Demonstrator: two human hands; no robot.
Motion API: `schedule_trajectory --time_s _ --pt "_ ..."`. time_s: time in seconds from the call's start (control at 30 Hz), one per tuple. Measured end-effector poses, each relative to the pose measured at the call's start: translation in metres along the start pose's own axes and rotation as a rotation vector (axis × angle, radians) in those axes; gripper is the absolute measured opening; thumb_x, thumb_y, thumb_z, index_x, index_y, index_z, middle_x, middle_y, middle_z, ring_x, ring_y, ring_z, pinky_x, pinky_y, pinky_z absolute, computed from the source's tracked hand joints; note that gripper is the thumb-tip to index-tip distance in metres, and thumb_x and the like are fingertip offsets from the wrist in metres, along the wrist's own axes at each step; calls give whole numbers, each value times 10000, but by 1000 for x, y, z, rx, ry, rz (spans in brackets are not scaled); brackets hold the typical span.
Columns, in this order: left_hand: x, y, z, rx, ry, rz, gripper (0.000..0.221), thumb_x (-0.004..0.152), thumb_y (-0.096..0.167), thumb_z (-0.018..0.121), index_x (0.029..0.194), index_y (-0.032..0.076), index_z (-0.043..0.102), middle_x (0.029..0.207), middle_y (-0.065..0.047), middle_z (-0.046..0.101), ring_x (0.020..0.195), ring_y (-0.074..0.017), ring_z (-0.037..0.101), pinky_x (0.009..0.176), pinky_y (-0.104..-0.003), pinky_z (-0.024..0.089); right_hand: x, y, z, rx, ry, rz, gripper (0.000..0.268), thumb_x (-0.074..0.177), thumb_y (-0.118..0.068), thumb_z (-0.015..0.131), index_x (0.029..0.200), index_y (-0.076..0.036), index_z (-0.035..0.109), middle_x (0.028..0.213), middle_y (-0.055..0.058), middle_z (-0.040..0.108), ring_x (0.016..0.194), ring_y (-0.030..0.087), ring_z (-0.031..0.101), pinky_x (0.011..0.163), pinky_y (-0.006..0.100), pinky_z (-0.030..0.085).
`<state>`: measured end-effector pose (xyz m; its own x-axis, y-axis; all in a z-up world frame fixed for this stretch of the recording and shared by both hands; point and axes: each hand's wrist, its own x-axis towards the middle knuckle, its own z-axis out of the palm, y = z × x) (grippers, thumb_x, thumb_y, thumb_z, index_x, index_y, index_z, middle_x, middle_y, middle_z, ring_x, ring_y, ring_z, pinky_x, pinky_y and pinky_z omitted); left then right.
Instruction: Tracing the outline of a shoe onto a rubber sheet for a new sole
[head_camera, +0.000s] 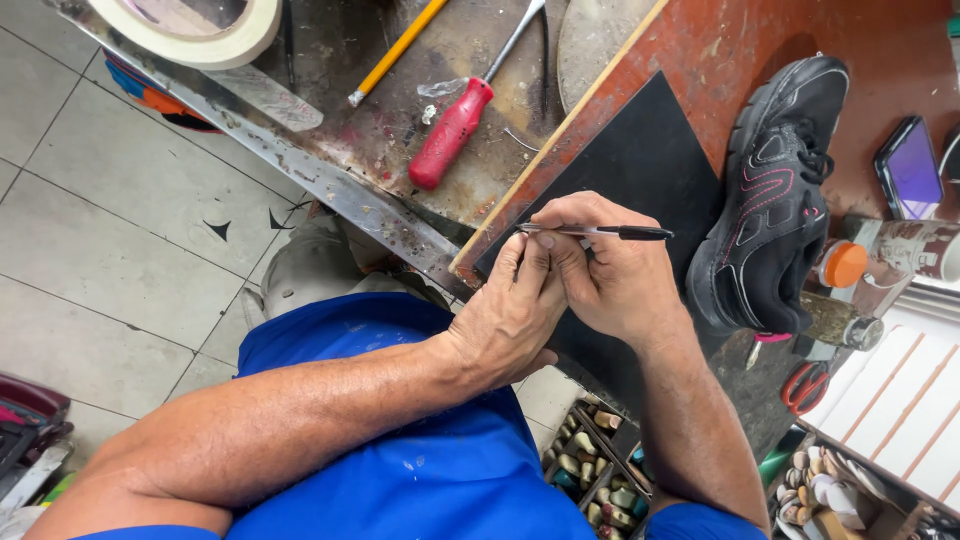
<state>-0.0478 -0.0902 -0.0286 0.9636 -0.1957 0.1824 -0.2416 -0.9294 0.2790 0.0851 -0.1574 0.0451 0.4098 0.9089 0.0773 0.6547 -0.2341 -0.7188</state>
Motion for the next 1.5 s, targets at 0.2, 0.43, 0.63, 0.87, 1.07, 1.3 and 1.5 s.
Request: schedule_trajectory --time_s 0.2,0.43,0.63,0.87,1.07,1.3,1.5 --pt "3 -2 -8 66 1 -14 1095 570 742 783 1276 -82 630 1326 -336 532 1318 -571 402 1163 -656 319 -5 11 -3 -3 41 28 62 996 3 654 1045 -33 667 912 122 704 901 313 741 710 413 628" --pt "3 0 -3 148 16 -14 1154 596 786 758 1313 -102 588 1368 -343 494 1345 -557 405 1162 -623 343 -17 18 -12 36 81 60 61 1012 15 633 1051 -26 653 894 111 682 897 275 724 730 380 619" --pt "4 0 -3 158 16 7 1145 569 761 786 1303 -98 603 1370 -355 480 1323 -560 424 1147 -628 359 -32 26 -24 -1 89 91 57 1008 24 646 1048 -17 645 905 129 676 905 289 715 736 408 615" --pt "4 0 -2 167 8 15 1139 583 734 805 1314 -113 591 1353 -367 486 1303 -549 441 1128 -622 362 -50 38 -28 8 153 127 44 1031 33 618 1040 -10 611 942 150 667 881 269 712 700 371 629" --pt "2 1 6 180 15 23 1145 586 732 807 1324 -115 585 1348 -372 485 1301 -547 443 1122 -624 360 -59 38 -25 18 208 141 39 1045 43 595 1044 4 591 968 179 652 889 272 721 698 365 636" --pt "2 5 15 176 39 12 1152 571 708 823 1322 -132 582 1346 -381 482 1301 -553 439 1127 -632 362 -55 37 -21 -44 213 86 36 1031 28 632 1064 15 622 986 175 658 926 325 713 718 406 618" --pt "2 4 15 180 163 -29 797 857 474 712 1285 -183 575 1307 -388 501 1301 -571 448 1111 -599 396 -21 18 -6 -63 135 -15 54 1000 35 653 1042 3 668 928 141 683 906 325 711 715 424 623"
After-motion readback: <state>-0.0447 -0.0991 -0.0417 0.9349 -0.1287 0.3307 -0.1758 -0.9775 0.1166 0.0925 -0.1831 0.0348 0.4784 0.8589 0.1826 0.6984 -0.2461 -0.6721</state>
